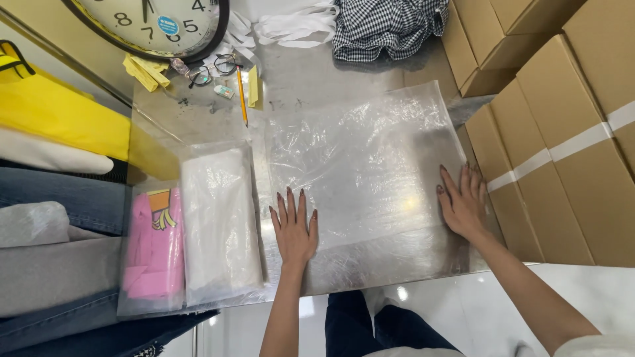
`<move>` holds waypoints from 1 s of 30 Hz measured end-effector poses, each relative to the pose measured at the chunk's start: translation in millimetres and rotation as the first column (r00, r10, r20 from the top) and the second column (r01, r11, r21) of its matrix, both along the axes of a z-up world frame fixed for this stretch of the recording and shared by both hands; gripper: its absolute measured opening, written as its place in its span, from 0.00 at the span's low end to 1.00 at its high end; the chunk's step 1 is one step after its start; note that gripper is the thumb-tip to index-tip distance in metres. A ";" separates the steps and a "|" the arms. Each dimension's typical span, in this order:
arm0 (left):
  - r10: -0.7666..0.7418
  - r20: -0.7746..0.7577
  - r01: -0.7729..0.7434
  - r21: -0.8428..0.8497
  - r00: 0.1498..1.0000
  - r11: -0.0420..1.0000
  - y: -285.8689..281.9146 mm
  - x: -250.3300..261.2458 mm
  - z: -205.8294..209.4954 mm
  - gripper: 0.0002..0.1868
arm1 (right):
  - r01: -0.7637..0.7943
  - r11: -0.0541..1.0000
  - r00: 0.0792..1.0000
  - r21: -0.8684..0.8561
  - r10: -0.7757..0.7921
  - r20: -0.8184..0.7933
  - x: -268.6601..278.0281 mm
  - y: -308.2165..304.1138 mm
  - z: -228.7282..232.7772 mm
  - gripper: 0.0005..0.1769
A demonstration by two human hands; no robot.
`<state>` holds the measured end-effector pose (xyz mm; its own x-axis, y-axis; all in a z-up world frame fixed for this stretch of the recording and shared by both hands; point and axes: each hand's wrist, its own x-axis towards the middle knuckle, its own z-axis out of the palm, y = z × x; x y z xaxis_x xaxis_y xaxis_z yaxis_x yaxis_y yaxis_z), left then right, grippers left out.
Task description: Folding clothing items and placing them into plastic bags and cardboard boxes for shipping
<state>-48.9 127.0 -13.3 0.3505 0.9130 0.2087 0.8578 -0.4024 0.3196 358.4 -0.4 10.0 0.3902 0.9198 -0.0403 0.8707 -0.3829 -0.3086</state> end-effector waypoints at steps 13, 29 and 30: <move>0.064 0.346 -0.029 -0.108 0.936 0.994 44.8 15.5 26.9 0.34 | -0.103 0.984 0.994 0.147 0.095 0.061 -100.9 99.8 6.9 0.35; 0.125 0.449 -0.076 -0.126 0.885 0.989 62.5 16.5 10.1 0.43 | -0.792 0.551 0.606 0.263 0.762 0.230 -252.6 253.6 -9.6 0.30; 0.109 0.382 -0.083 -0.086 0.918 0.993 62.4 18.7 14.4 0.43 | -0.775 0.583 0.632 0.244 0.732 0.255 -251.4 260.6 -9.0 0.31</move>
<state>-30.3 189.4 1.0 0.1652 0.9546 0.2477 0.6963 -0.2908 0.6562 107.0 260.1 1.1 -0.4674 0.8364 0.2863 0.8372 0.5228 -0.1607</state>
